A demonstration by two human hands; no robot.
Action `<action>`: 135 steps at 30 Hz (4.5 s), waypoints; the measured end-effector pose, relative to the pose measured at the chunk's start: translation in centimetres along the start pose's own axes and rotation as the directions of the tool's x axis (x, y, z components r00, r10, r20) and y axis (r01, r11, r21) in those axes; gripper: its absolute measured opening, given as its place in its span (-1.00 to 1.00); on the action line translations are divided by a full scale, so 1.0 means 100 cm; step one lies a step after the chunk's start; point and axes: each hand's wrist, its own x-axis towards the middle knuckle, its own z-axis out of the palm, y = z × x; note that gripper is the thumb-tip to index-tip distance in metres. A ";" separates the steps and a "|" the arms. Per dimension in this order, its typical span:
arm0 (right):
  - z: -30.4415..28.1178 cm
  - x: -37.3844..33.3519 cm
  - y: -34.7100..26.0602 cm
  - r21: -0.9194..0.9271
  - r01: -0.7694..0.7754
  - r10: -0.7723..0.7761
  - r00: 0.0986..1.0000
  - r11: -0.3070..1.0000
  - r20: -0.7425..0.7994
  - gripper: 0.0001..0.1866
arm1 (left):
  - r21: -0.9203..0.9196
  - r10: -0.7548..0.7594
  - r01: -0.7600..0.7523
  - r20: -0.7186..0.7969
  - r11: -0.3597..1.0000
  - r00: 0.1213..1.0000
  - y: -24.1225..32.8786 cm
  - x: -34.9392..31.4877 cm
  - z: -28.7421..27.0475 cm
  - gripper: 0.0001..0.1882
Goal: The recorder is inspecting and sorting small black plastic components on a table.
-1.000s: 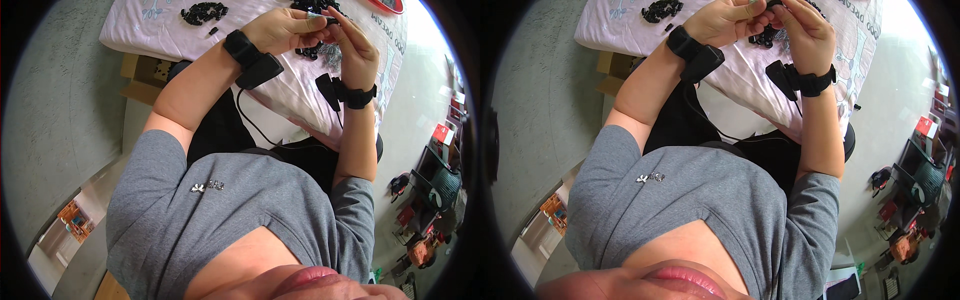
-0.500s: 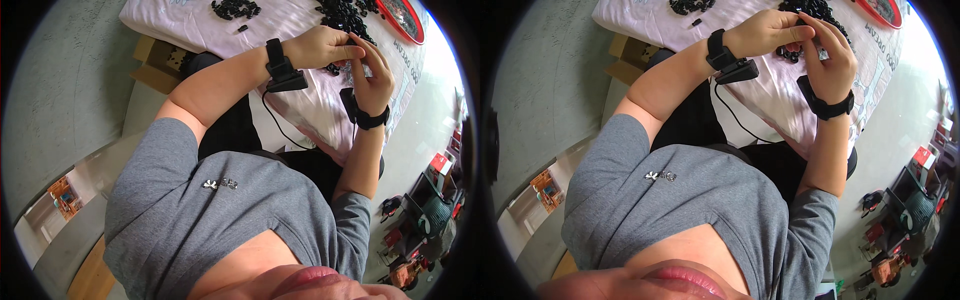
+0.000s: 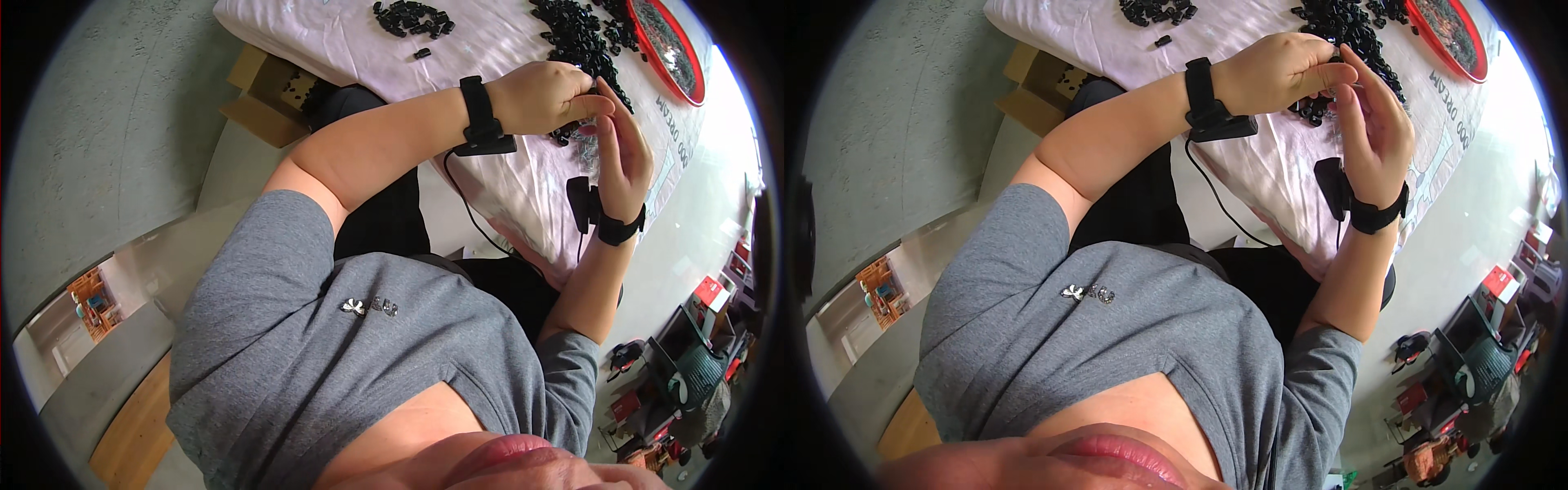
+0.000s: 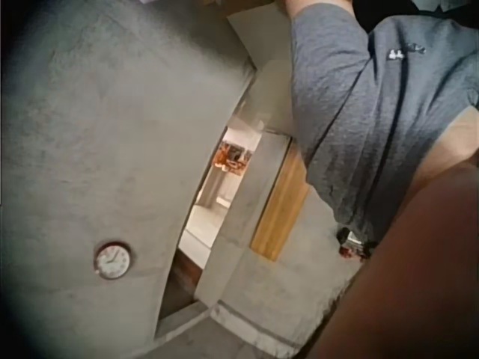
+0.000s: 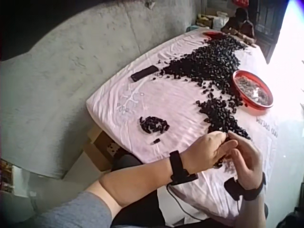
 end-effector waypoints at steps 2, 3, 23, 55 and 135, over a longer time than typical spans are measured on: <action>0.003 -0.002 0.002 0.215 -0.131 0.125 0.991 0.968 0.040 -0.60 | 0.032 0.009 -0.011 0.036 0.999 0.999 0.000 -0.001 0.000 -0.42; 0.004 -0.002 0.003 0.215 -0.129 0.123 0.992 0.968 0.041 -0.60 | 0.074 0.029 -0.034 0.063 0.997 0.998 0.000 -0.002 0.000 -0.43; 0.011 -0.002 0.001 0.292 -0.094 0.109 0.993 0.952 -0.035 -0.67 | 0.089 0.153 -0.153 0.010 0.984 0.988 0.007 0.000 -0.005 -0.61; 0.015 -0.002 0.008 -0.131 -0.021 0.007 0.994 0.991 -0.108 -0.83 | 0.057 -0.043 0.038 0.075 0.998 0.996 -0.003 -0.008 -0.003 -0.77; 0.038 0.025 0.030 0.680 -0.104 0.285 0.945 0.726 -0.159 -0.85 | -0.620 -0.424 0.409 0.134 0.669 0.896 -0.014 -0.006 -0.042 -0.78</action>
